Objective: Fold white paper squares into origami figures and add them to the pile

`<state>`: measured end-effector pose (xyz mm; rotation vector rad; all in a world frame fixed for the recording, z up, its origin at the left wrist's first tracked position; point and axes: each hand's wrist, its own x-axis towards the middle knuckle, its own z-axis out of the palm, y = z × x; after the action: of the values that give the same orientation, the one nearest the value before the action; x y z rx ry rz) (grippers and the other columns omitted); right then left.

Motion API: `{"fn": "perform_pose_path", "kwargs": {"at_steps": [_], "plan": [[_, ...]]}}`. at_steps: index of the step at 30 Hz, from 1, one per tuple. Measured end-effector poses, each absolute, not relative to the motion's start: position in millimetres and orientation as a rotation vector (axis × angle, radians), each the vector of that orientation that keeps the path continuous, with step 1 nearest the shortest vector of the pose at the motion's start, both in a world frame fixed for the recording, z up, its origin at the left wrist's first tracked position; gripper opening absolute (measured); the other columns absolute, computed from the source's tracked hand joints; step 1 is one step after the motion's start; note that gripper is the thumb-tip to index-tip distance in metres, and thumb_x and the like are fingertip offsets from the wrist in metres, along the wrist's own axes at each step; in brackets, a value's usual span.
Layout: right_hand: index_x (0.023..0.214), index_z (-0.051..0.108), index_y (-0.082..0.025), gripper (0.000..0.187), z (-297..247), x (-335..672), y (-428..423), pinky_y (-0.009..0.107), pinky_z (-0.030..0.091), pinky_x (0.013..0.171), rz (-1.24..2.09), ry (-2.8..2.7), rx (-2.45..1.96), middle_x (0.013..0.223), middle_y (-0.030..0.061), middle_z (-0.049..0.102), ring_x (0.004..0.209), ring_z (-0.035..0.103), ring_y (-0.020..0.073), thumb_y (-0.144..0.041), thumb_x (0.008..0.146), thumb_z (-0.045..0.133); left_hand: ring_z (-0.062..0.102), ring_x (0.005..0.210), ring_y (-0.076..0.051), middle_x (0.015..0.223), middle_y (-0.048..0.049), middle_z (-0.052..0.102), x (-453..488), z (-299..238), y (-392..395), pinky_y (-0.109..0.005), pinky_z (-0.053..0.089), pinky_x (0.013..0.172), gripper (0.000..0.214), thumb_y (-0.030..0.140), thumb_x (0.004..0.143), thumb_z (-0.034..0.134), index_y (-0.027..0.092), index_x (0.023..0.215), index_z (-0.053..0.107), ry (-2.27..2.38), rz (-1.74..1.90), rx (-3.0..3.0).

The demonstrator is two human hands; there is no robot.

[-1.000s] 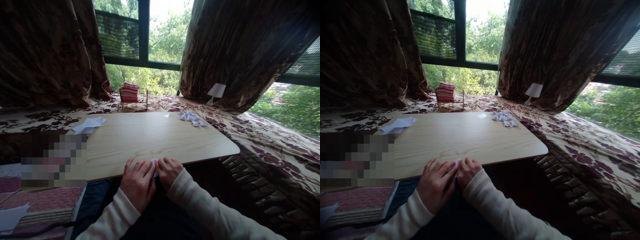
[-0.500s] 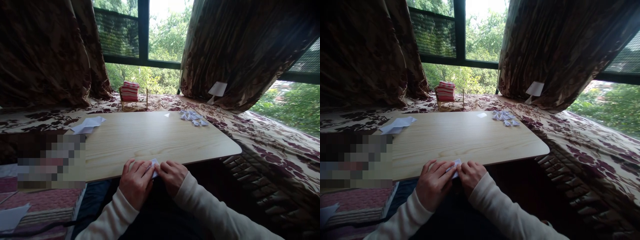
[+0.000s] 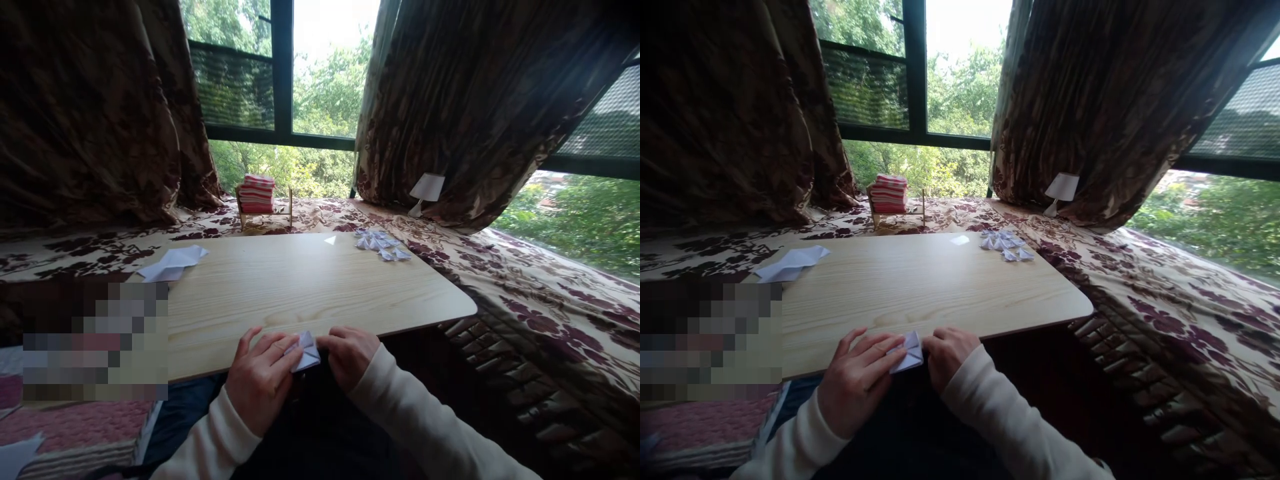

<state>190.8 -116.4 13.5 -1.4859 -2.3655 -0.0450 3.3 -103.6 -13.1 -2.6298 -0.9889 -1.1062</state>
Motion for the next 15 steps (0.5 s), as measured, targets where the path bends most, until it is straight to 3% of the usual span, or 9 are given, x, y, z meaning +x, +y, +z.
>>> {"fn": "perform_pose_path", "kwargs": {"at_steps": [4,8,12,15], "plan": [[0.100,0.061,-0.023,0.042,22,194,-101,0.026,0.037,0.064,-0.126,-2.365,-1.212,0.080,0.0033,0.055,0.069,0.047,0.0147,-0.005,0.064,0.046,0.051,0.102,-0.020,0.108,-0.0029,0.062,-7,-10,-92,-0.047,0.025,0.095,0.031,0.010,0.078,0.040,0.025,0.093,0.063,-0.962,-1.076,-2.716],[0.081,0.065,-0.025,0.028,12,189,-97,0.027,0.034,0.062,-0.182,-2.383,-1.160,0.076,0.0029,0.052,0.067,0.042,0.0146,-0.008,0.066,0.049,0.046,0.109,-0.024,0.119,-0.0069,0.055,-10,2,-103,-0.048,0.026,0.095,0.032,0.013,0.076,0.045,0.022,0.103,0.059,-1.045,-0.977,-2.697],[0.087,0.065,-0.023,0.032,5,185,-101,0.028,0.035,0.064,-0.162,-2.373,-1.227,0.077,0.0035,0.054,0.070,0.042,0.0158,-0.007,0.064,0.050,0.050,0.097,-0.024,0.103,-0.0082,0.060,-3,5,-125,-0.043,0.034,0.088,0.030,0.019,0.076,0.049,0.019,0.104,0.059,-1.127,-1.045,-2.624],[0.082,0.066,-0.021,0.032,11,186,-100,0.028,0.037,0.065,-0.122,-2.322,-1.201,0.079,0.0042,0.054,0.072,0.043,0.0160,-0.005,0.062,0.049,0.051,0.090,-0.023,0.100,-0.0071,0.062,1,0,-126,-0.040,0.036,0.081,0.028,0.020,0.079,0.047,0.020,0.104,0.059,-1.095,-1.026,-2.617]]}}
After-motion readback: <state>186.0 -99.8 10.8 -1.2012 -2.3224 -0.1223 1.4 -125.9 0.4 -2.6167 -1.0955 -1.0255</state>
